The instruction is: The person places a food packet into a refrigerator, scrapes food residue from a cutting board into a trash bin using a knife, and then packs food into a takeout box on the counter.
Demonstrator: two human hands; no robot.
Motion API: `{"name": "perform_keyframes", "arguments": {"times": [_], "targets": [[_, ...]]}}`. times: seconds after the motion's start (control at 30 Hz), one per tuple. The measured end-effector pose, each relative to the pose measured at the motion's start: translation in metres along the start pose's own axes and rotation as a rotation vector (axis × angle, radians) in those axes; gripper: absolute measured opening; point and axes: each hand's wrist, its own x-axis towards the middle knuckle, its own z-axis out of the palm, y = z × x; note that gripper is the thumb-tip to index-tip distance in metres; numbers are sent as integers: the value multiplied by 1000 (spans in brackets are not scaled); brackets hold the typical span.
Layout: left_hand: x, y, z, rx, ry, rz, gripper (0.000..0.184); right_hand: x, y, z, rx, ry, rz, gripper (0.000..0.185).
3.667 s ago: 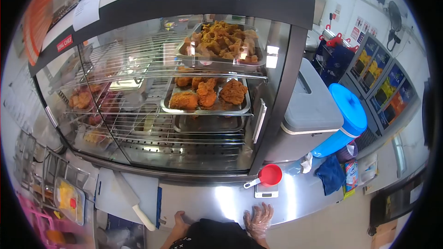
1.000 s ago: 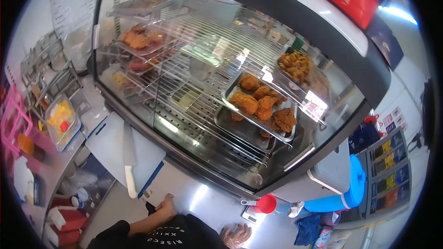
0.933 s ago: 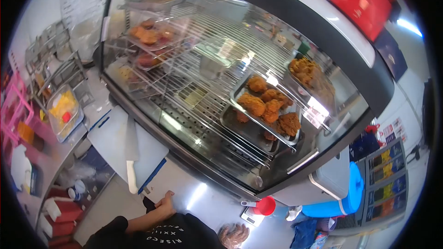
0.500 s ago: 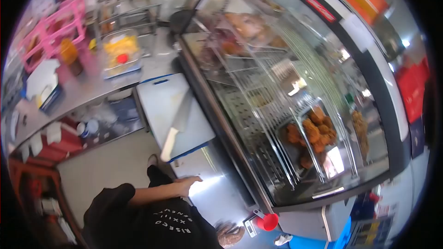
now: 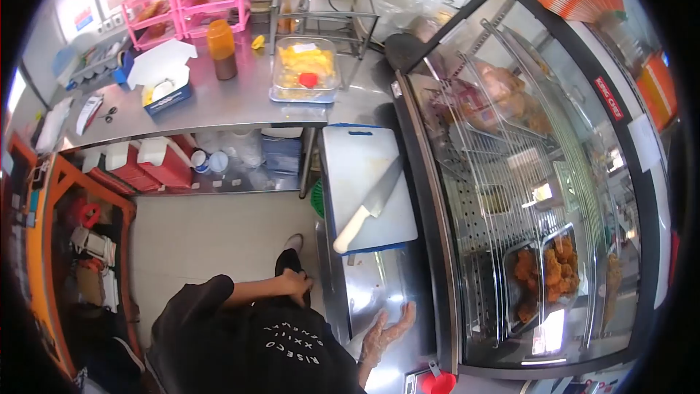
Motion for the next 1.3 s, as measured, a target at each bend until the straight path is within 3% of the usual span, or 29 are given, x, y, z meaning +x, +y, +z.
{"name": "perform_keyframes", "arguments": {"times": [0.07,0.17,0.37,0.47,0.57,0.67,0.83,0.93,1.03,1.3], "targets": [[26,-29,38,-152,-118,-113,82,6,-10,4,82,-63,17,58],[34,-45,55,-118,-208,-83,67,10,-9,13,189,-71,32,59],[-5,-33,16,-28,-279,360,38,19,-21,14,575,-244,299,64],[-37,-16,-35,-157,-46,614,26,20,-10,14,949,-311,532,72],[-69,20,-74,-421,565,679,24,12,2,7,1139,-371,567,73],[-75,59,-93,-447,887,730,25,5,-3,-5,1283,-350,629,76],[-49,91,-92,-383,799,907,22,-7,0,-23,1294,-290,673,75],[-61,106,-95,-332,972,849,20,-11,2,-29,1289,-261,672,75],[-56,106,-96,-259,897,935,20,-12,6,-33,1283,-278,655,75],[-47,92,-97,-220,921,874,14,-10,-6,-37,1323,-395,699,78]]}}
